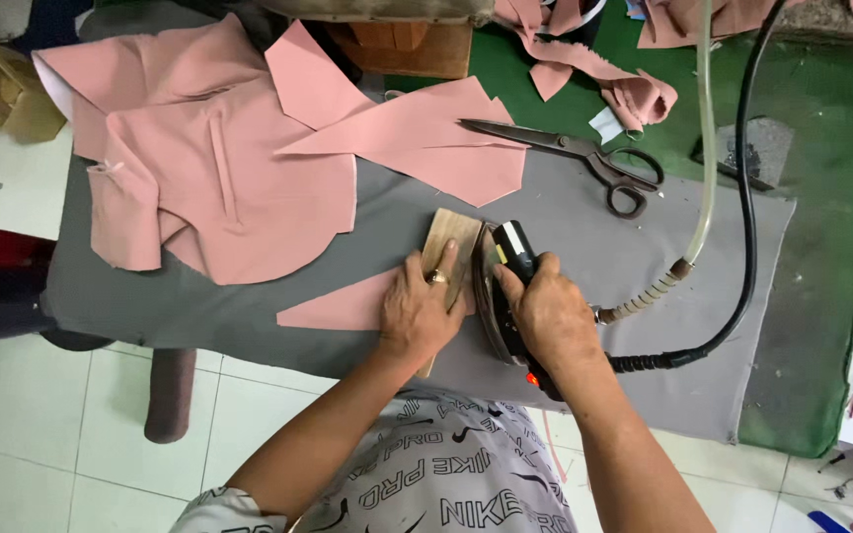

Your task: The person irons a pink fabric piece on a work table using a steam iron and a wooden block. They repeatedly press and smooth the fabric, adjusting its position and using the block to press seams flat.

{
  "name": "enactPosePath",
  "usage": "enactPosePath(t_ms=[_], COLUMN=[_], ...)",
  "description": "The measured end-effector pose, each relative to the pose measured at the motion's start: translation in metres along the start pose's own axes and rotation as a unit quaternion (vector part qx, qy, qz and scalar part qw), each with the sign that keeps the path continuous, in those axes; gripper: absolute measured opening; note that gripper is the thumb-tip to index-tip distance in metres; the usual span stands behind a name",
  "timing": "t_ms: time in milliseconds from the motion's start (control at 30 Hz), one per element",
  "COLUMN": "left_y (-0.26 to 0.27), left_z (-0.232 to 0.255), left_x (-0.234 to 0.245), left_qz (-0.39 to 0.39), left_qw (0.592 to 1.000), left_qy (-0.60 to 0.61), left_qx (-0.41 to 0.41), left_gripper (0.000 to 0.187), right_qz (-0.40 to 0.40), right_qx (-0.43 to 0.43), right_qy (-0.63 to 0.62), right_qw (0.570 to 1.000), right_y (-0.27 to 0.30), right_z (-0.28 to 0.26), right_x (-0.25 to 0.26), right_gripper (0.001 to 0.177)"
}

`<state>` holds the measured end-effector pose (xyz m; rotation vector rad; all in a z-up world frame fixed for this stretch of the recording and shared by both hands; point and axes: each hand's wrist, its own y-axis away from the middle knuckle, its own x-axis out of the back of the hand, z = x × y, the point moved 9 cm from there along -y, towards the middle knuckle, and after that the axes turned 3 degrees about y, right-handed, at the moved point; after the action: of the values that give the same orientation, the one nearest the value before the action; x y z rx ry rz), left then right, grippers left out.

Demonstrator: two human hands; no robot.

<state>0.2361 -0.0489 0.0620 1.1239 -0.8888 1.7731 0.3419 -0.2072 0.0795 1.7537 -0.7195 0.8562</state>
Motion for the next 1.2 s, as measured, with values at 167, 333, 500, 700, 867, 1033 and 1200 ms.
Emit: enactPosePath(t_ms=[167,333,500,700,867,1033,1200], left_y=[-0.005,0.008,-0.007,0.016,0.005,0.025,0.034], left_z=[0.007,0.009,0.019,0.011,0.009,-0.011,-0.028], left_x=[-0.008,-0.001,0.001,0.004,0.004,0.026,0.027], left_qz=[0.011,0.041,0.045,0.053,0.059,0.063,0.037], left_qw=[1.0,0.999,0.999,0.998,0.997,0.997,0.998], left_qy=[-0.026,-0.018,-0.03,-0.022,-0.023,-0.018,-0.002], left_qx=[0.006,0.006,-0.003,-0.028,-0.033,-0.04,-0.044], left_gripper=[0.081,0.077,0.08,0.077,0.079,0.081,0.078], right_qz=[-0.067,-0.108,-0.096,-0.061,-0.047,-0.036,-0.02], right_qx=[-0.004,0.004,-0.004,-0.029,-0.023,-0.05,-0.041], right_qy=[-0.051,-0.161,-0.212,-0.182,-0.185,-0.213,-0.162], right_qw=[0.996,0.981,0.973,0.981,0.981,0.975,0.986], right_y=[0.016,0.022,0.003,0.016,0.01,0.021,0.034], right_z=[-0.004,-0.003,0.014,0.021,0.02,0.01,0.0], right_x=[0.021,0.032,0.014,0.019,0.021,0.036,0.046], right_gripper=[0.076,0.07,0.063,0.063,0.065,0.063,0.064])
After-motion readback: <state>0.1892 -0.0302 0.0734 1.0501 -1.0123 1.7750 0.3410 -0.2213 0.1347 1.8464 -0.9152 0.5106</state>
